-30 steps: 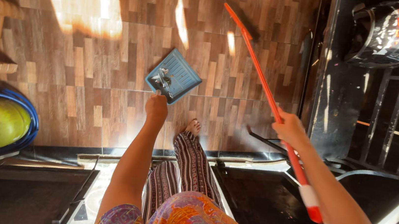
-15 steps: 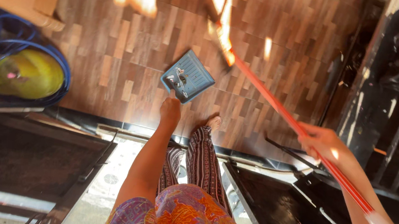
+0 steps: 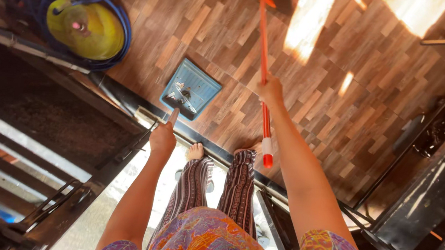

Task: The person sweeps dust and debris from a tiled floor into a dustpan using a broom, maneuvering around a scooter, helmets, and a shoe rack.

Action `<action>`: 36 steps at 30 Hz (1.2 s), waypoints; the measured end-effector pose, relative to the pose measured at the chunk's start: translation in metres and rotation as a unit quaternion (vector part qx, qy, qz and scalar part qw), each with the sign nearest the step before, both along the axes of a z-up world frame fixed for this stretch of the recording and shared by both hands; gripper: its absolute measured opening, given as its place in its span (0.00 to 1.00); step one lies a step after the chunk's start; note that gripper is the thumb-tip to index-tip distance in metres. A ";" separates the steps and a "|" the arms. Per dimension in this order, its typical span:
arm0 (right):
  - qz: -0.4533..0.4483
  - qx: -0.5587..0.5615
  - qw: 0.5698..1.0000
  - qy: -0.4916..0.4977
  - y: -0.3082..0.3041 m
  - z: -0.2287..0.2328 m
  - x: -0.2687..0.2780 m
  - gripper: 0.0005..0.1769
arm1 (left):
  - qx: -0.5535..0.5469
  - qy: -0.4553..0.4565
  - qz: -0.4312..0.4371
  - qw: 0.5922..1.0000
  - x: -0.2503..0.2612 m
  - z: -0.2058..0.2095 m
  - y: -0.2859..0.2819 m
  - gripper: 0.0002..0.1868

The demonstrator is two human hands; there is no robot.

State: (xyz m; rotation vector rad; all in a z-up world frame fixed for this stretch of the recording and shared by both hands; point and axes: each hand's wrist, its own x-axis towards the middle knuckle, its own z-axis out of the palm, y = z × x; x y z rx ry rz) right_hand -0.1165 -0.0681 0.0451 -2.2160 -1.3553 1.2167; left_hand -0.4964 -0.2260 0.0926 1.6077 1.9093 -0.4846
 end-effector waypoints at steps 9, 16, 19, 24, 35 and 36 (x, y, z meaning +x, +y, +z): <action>0.358 -0.035 0.899 -0.251 -0.058 0.019 0.025 0.36 | -0.020 -0.016 0.080 0.997 -0.049 0.027 -0.039 0.38; 0.374 -0.119 0.830 -0.396 -0.057 0.201 0.150 0.32 | -0.031 -0.047 0.076 0.996 -0.066 0.025 -0.085 0.29; 0.392 -0.168 0.766 -0.481 -0.040 0.272 0.119 0.27 | -0.035 -0.055 0.062 0.996 -0.055 0.011 -0.108 0.20; 0.431 -0.141 0.788 -0.416 -0.021 0.261 0.042 0.27 | -0.025 -0.093 0.026 0.995 -0.017 0.002 -0.124 0.15; 0.568 0.098 0.740 -0.345 -0.064 0.109 -0.034 0.27 | 0.032 -0.092 -0.108 0.989 0.034 0.012 -0.127 0.24; 0.581 0.115 0.719 -0.363 -0.063 0.132 -0.006 0.32 | 0.081 -0.094 -0.127 0.984 0.037 0.010 -0.133 0.24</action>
